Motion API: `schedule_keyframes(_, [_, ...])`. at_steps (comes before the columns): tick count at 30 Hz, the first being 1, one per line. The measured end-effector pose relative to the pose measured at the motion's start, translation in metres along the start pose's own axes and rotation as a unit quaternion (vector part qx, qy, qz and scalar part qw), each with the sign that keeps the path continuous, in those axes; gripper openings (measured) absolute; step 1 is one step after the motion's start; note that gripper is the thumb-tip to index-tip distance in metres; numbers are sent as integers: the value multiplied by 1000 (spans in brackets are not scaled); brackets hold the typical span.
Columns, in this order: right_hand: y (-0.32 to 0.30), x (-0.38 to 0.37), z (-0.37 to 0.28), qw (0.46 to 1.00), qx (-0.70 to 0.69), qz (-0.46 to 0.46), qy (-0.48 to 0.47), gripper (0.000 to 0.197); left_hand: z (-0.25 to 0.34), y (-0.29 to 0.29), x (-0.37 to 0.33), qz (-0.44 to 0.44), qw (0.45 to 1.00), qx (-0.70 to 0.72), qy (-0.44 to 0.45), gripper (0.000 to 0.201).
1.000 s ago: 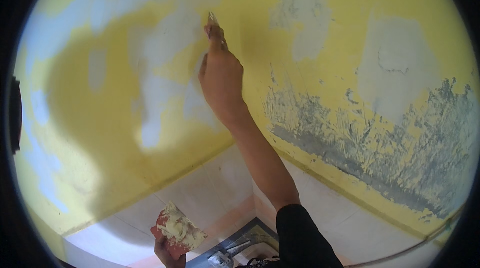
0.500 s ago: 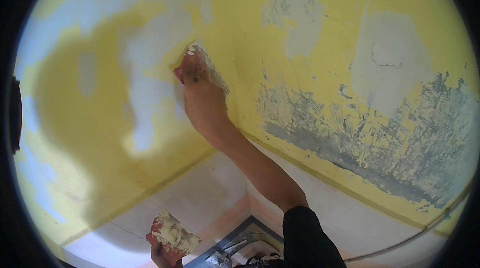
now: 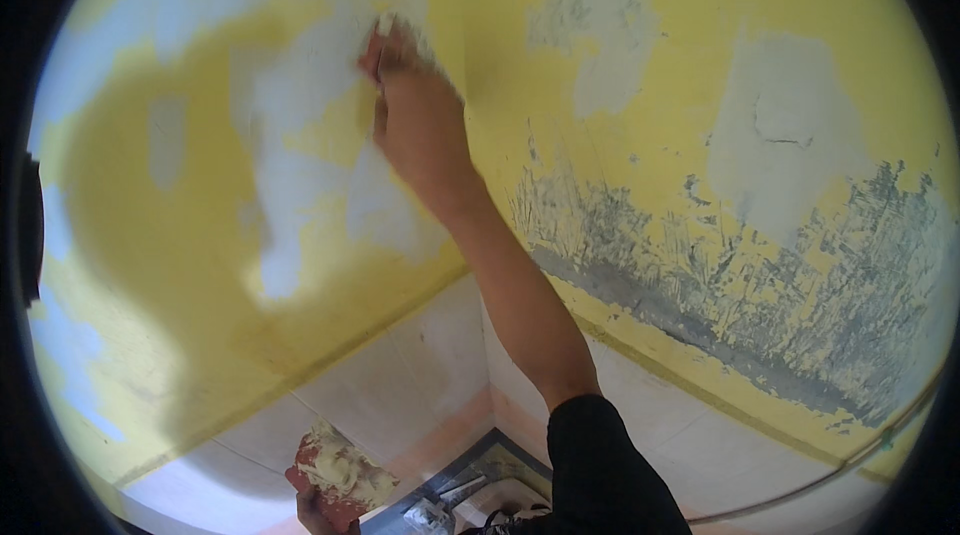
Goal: The person applies putty to a wall using a putty knife. They pick up small amounts of white putty from a hawk and spread it across several damaged or uneven areas of the yellow wall.
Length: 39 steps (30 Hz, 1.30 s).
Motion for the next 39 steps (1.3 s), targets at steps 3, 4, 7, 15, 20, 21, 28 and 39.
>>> schedule_keyframes(3, [11,64,1,996,-73,18,-49,39,-1,-4,-6,-28,998,60,-12,41])
schedule_keyframes(4, [8,71,1,993,-105,21,-55,40,-1,-3,-6,-21,986,159,-48,43])
schedule_keyframes(7, [-14,72,3,991,-118,37,45,41,5,7,-5,-22,982,178,-61,46])
schedule_keyframes(15, [34,21,8,994,36,99,-33,56,0,4,-11,-81,964,243,-70,47])
schedule_keyframes(20, [16,83,-8,996,-68,-61,6,49,-2,2,-6,-186,907,373,-57,44])
schedule_keyframes(21, [2,86,-6,982,-171,-66,48,47,1,6,-5,-146,941,303,-40,44])
schedule_keyframes(28, [-18,12,9,994,-88,10,67,39,3,7,-3,50,997,36,-49,43])
schedule_keyframes(39, [-39,167,32,823,-513,-50,239,21,9,26,-6,36,991,127,-20,54])
Point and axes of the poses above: each hand's wrist, its own x-axis away from the middle knuckle, its own y-axis out of the palm, z = x × y, the point moved 3 cm from there along -x, towards the middle knuckle, and after that the axes turned 9 degrees about -z, right-handed, at the moved point
